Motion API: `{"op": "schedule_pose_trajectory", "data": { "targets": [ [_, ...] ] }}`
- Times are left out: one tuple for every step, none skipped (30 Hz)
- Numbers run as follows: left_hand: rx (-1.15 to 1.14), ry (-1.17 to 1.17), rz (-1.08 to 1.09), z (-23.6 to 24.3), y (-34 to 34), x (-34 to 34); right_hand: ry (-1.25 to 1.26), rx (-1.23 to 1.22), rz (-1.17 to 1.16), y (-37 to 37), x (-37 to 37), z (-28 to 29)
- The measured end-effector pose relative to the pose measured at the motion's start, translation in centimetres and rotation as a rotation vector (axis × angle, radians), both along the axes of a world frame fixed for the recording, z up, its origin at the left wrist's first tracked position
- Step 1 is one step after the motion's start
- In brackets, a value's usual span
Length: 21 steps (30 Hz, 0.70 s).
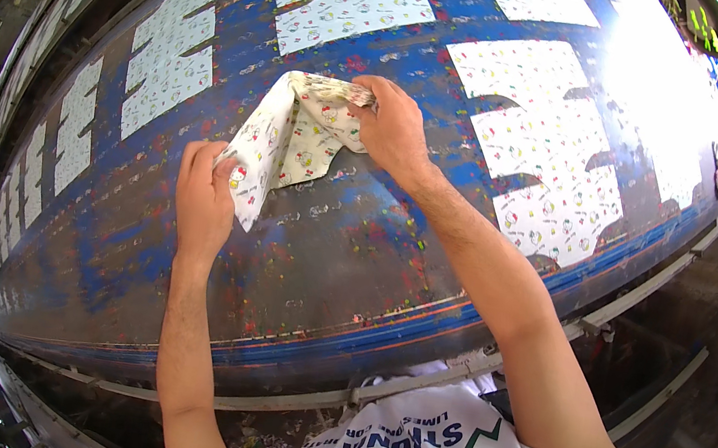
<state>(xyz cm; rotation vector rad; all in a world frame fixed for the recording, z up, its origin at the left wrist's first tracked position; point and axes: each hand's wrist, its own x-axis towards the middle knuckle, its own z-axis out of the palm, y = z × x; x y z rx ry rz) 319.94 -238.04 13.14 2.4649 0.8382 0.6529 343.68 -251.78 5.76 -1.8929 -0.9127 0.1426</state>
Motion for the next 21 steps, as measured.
{"op": "schedule_pose_trajectory", "data": {
  "targets": [
    [-0.002,-0.029,0.004,0.4,-1.2,-0.4,0.024,0.019,0.004,-1.6,-0.1,0.6],
    [-0.031,-0.033,0.016,0.7,-2.4,-1.0,0.047,0.034,0.008,-3.2,0.0,1.0],
    [-0.06,-0.043,0.03,1.0,-3.8,-1.6,0.07,0.052,0.006,-5.0,0.2,1.5],
    [-0.092,-0.051,0.045,1.4,-5.4,-2.5,0.097,0.064,0.004,-7.1,0.2,2.0],
    [-0.125,-0.039,0.049,1.7,-7.1,-3.2,0.113,0.083,0.008,-9.3,0.3,2.5],
    [-0.139,-0.057,0.042,1.9,-9.0,-3.8,0.133,0.071,0.016,-11.6,0.6,3.1],
    [-0.179,-0.073,0.051,2.0,-11.1,-4.4,0.147,0.065,0.029,-14.1,1.0,3.6],
    [-0.218,-0.091,0.061,2.2,-13.2,-5.0,0.159,0.06,0.044,-16.7,1.4,4.1],
    [-0.275,-0.082,0.077,2.1,-15.2,-5.2,0.186,0.054,0.056,-19.2,1.8,4.3],
    [-0.297,-0.091,0.07,2.2,-17.4,-5.2,0.194,0.037,0.076,-21.7,2.4,4.7],
    [-0.319,-0.097,0.062,2.3,-19.7,-5.1,0.202,0.03,0.099,-24.2,3.1,4.8],
    [-0.346,-0.107,0.052,2.2,-22.0,-4.7,0.212,0.027,0.122,-26.7,3.9,4.9],
    [-0.4,-0.132,0.059,2.2,-24.2,-4.0,0.147,-0.008,0.132,-29.2,4.7,5.0],
    [-0.407,-0.134,0.048,1.9,-26.2,-3.1,0.158,0.0,0.113,-31.7,5.5,4.8],
    [-0.416,-0.134,0.039,1.7,-28.1,-2.1,0.172,0.004,0.095,-34.1,6.3,4.6],
    [-0.426,-0.135,0.031,1.3,-29.9,-1.2,0.171,0.031,0.09,-36.4,6.9,4.1],
    [-0.465,-0.172,0.014,1.2,-31.8,0.0,0.206,0.037,0.074,-38.5,7.7,3.8],
    [-0.455,-0.161,0.005,1.0,-33.5,1.2,0.235,0.038,0.049,-40.6,8.6,3.6],
    [-0.466,-0.166,-0.007,0.9,-34.9,2.5,0.263,0.047,0.028,-42.5,9.3,3.5],
    [-0.494,-0.189,-0.026,0.8,-36.2,3.8,0.294,0.054,0.004,-44.3,10.1,3.4],
    [-0.477,-0.165,-0.018,0.7,-37.2,5.0,0.317,0.048,-0.034,-45.9,10.7,3.3]
  ]
}}
